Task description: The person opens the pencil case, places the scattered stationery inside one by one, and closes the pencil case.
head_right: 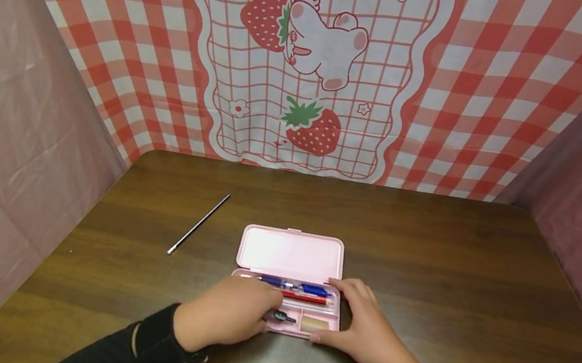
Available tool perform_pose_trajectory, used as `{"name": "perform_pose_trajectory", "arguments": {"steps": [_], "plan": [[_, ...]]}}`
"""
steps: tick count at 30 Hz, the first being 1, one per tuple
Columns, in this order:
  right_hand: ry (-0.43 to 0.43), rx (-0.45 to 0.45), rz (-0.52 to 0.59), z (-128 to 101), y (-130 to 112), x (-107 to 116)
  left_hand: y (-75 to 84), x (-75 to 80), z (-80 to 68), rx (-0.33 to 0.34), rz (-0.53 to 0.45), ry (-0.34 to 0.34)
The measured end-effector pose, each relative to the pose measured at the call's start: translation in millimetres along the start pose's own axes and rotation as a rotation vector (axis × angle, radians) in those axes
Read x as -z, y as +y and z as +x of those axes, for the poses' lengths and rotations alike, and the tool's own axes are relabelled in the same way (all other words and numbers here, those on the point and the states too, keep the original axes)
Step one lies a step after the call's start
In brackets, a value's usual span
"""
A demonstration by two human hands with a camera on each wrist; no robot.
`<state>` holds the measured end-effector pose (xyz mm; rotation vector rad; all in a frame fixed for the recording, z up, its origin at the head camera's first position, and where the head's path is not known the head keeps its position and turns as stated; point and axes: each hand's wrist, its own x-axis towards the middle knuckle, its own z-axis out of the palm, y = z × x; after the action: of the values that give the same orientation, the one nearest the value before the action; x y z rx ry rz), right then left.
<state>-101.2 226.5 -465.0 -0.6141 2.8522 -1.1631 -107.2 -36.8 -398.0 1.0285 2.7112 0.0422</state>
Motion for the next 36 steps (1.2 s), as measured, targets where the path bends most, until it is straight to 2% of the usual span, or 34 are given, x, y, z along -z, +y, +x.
{"name": "perform_pose_trajectory", "arguments": {"steps": [8,16,23,29,36], "plan": [[0.002,0.003,-0.01,0,1,-1,2.8,-1.8,-1.0,-0.018,0.045,0.01],[0.006,0.008,-0.012,-1,1,0,8.1,-2.6,-6.3,-0.059,0.2,0.067],[0.003,0.001,-0.004,0,2,0,10.1,-1.2,-9.8,-0.033,0.198,0.082],[0.002,-0.001,-0.001,1,2,-1,7.6,-1.4,-9.0,-0.059,0.203,0.119],[0.009,0.02,-0.017,-1,0,0,5.5,-0.6,-4.0,-0.06,0.165,0.091]]}}
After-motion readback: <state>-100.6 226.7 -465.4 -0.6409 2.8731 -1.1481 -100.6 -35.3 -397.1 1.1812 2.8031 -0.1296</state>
